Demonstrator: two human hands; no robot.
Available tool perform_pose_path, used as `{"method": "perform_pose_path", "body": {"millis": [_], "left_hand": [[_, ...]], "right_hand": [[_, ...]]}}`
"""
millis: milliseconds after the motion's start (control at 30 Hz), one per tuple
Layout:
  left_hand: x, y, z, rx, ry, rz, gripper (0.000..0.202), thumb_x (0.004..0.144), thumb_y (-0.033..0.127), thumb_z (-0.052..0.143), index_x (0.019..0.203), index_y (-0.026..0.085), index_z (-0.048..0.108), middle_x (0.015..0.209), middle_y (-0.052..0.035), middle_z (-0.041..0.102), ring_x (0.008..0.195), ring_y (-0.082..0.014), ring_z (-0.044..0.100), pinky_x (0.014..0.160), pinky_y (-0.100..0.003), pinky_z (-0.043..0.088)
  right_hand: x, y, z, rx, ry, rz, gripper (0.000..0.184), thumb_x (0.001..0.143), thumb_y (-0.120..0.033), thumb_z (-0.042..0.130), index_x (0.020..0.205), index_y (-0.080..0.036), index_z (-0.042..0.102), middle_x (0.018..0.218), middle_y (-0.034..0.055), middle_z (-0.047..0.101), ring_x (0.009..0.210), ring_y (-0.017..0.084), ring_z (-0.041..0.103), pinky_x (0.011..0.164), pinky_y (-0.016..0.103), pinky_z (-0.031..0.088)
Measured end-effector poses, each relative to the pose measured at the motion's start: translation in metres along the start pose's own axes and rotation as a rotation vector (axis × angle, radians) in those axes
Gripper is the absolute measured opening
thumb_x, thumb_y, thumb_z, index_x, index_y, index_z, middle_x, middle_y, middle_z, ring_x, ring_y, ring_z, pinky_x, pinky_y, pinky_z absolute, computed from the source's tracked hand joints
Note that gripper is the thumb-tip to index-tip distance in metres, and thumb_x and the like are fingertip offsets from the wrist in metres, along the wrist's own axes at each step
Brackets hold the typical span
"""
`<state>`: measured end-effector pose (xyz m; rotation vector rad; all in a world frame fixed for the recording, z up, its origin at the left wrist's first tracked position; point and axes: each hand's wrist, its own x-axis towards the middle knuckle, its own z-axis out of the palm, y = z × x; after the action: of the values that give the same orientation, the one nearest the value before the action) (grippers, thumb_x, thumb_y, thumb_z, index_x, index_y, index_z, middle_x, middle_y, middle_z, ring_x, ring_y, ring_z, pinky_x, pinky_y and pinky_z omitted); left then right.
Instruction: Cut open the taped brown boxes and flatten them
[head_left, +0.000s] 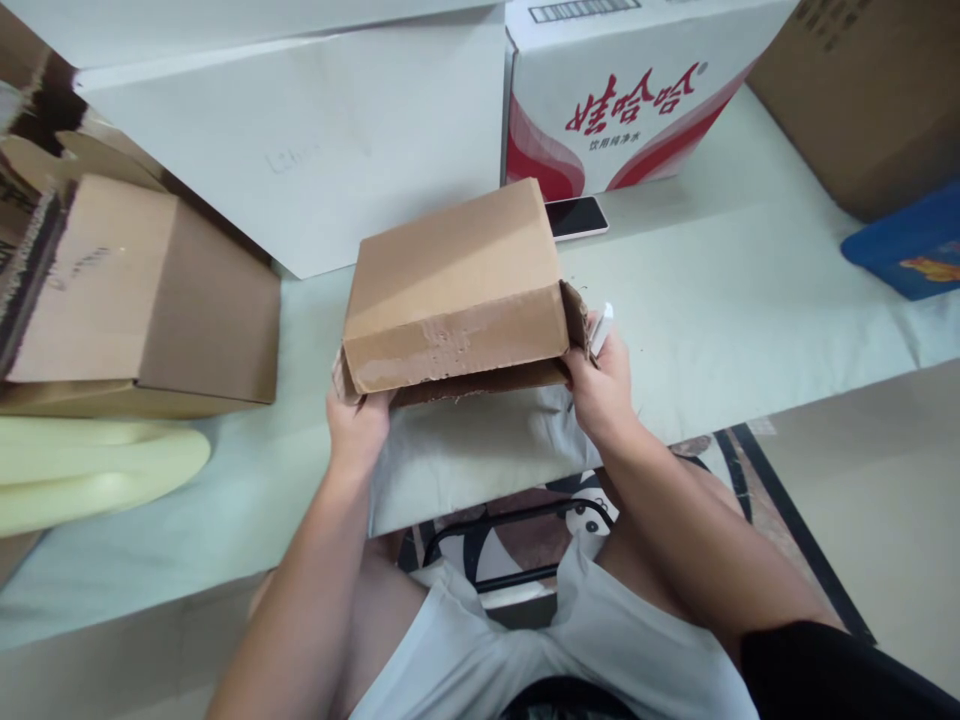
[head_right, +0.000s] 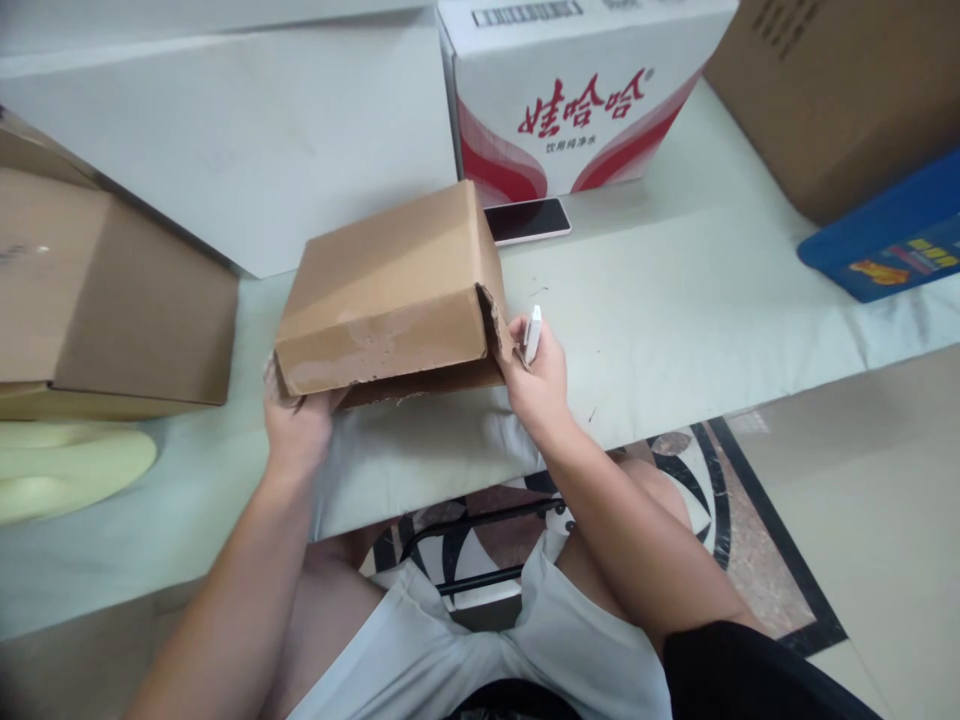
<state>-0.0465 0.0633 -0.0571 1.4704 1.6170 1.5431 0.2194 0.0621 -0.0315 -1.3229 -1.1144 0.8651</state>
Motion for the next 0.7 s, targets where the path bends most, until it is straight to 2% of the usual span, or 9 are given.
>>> {"method": "perform_pose_path", "body": {"millis": [133,233,400,533,700], "left_hand": [[0.000,-0.001,0.000,-0.009,0.004,-0.044,0.052,0.066,0.035,0.087,0.113,0.018,0.071,0.122,-0.0109,0.071,0.117,-0.0276,0.067,0.109,-0.042,0.053],[0.001,0.001,0.000,-0.020,-0.006,-0.065,0.051,0.065,0.037,0.088,0.110,0.020,0.071,0.123,-0.0113,0.071,0.120,-0.0281,0.066,0.110,-0.042,0.052],[0.001,0.009,0.002,-0.010,0.013,-0.054,0.056,0.061,0.038,0.092,0.107,0.015,0.071,0.122,-0.0140,0.070,0.117,-0.0288,0.065,0.109,-0.045,0.052],[0.000,0.010,0.003,-0.025,0.018,-0.051,0.054,0.063,0.035,0.090,0.108,0.013,0.071,0.120,-0.0143,0.071,0.115,-0.0280,0.066,0.107,-0.043,0.054],[0.001,0.005,0.001,0.002,0.004,-0.069,0.053,0.064,0.033,0.087,0.112,0.018,0.071,0.123,-0.0107,0.071,0.118,-0.0270,0.066,0.108,-0.041,0.054]], "right_hand": [[-0.001,0.000,0.001,0.014,-0.012,0.018,0.024,0.081,-0.042,0.069,0.083,-0.024,0.053,0.071,-0.0037,0.048,0.065,0.014,0.043,0.062,0.031,0.036],[-0.001,0.001,0.000,0.024,-0.013,0.027,0.023,0.082,-0.041,0.069,0.083,-0.024,0.054,0.070,-0.0042,0.048,0.064,0.013,0.042,0.061,0.030,0.035],[0.000,0.002,-0.001,0.020,-0.015,0.039,0.024,0.080,-0.041,0.070,0.084,-0.023,0.054,0.072,-0.0039,0.049,0.067,0.013,0.044,0.063,0.030,0.037],[0.001,0.002,0.000,0.021,-0.018,0.004,0.022,0.081,-0.039,0.069,0.083,-0.024,0.054,0.074,-0.0018,0.049,0.074,0.016,0.049,0.067,0.031,0.040],[0.000,0.002,-0.001,0.053,-0.013,0.015,0.019,0.079,-0.034,0.070,0.080,-0.024,0.054,0.070,-0.0030,0.047,0.070,0.015,0.046,0.067,0.031,0.040]]}}
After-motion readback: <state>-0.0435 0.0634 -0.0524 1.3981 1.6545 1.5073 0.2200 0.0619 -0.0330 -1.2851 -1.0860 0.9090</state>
